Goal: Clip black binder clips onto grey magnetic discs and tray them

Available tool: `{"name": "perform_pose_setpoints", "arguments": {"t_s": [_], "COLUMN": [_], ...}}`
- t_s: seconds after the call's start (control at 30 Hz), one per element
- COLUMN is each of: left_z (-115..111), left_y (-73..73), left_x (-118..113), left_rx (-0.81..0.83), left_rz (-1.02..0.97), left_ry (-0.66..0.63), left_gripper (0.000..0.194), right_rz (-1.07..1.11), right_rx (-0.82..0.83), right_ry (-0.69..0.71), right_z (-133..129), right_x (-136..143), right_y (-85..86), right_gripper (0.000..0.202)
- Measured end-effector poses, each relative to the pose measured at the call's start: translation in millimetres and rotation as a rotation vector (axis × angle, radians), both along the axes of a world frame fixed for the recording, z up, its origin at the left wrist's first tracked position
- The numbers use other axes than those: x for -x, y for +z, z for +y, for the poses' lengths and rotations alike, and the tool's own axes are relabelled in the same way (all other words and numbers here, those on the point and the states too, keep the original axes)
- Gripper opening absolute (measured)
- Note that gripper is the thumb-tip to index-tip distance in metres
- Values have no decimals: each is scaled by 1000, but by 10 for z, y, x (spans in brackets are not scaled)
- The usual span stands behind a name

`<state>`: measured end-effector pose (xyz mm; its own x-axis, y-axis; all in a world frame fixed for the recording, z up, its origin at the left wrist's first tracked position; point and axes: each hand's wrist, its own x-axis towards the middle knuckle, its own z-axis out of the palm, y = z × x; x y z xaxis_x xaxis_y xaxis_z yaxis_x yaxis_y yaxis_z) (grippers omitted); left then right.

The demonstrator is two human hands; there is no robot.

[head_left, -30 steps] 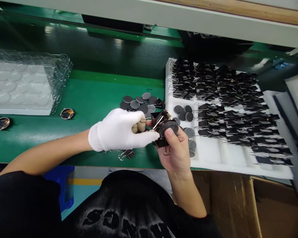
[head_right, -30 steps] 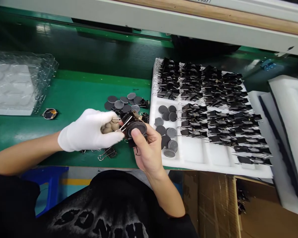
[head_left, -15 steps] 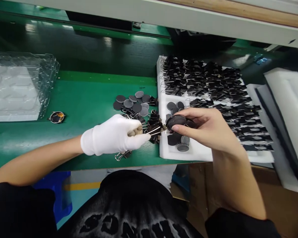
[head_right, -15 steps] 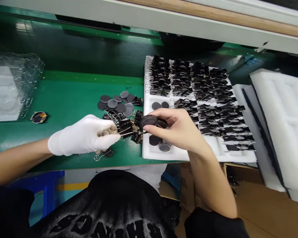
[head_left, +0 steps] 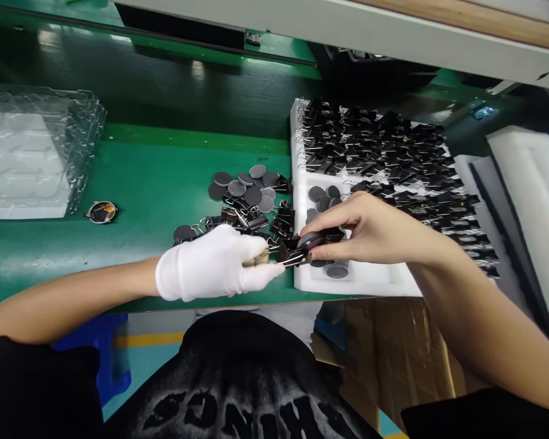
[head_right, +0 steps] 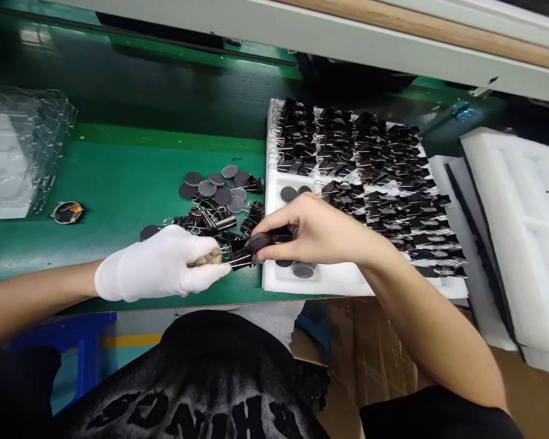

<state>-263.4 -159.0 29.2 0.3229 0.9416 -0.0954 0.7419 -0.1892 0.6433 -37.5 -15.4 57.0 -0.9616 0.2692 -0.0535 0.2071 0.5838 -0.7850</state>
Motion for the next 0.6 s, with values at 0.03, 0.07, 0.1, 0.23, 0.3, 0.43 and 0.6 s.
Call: {"name": "perform_pose_setpoints", "arguments": {"t_s": [0.03, 0.07, 0.1, 0.23, 0.3, 0.43, 0.6], "left_z": [-11, -21, -28, -28, -10, 45, 115], "left_y": [-7, -11, -10, 33, 69, 123, 131], "left_x": [0, -3, -7, -11, 14, 79, 51], "left_rx": [-29, -44, -47, -48, -27, 175, 623], "left_rz": [2, 3, 5, 24, 34, -185, -619], "left_ry": [-5, -10, -16, 14, 40, 82, 177], "left_gripper": [47, 47, 47, 44, 39, 39, 64], "right_rz": [-1, 1, 5, 21, 53, 195, 220], "right_rx": [1, 9, 21, 57, 52, -131, -396], "right_ry": [11, 15, 8, -70, -114, -257, -262], "right_z": [-11, -28, -50, -152, -186, -217, -283], "right_x": [0, 1, 3, 2, -13, -60, -70], "right_y": [-2, -5, -6, -5, -14, -82, -204], "right_gripper": [24, 26, 27, 23, 21, 15, 13]}}
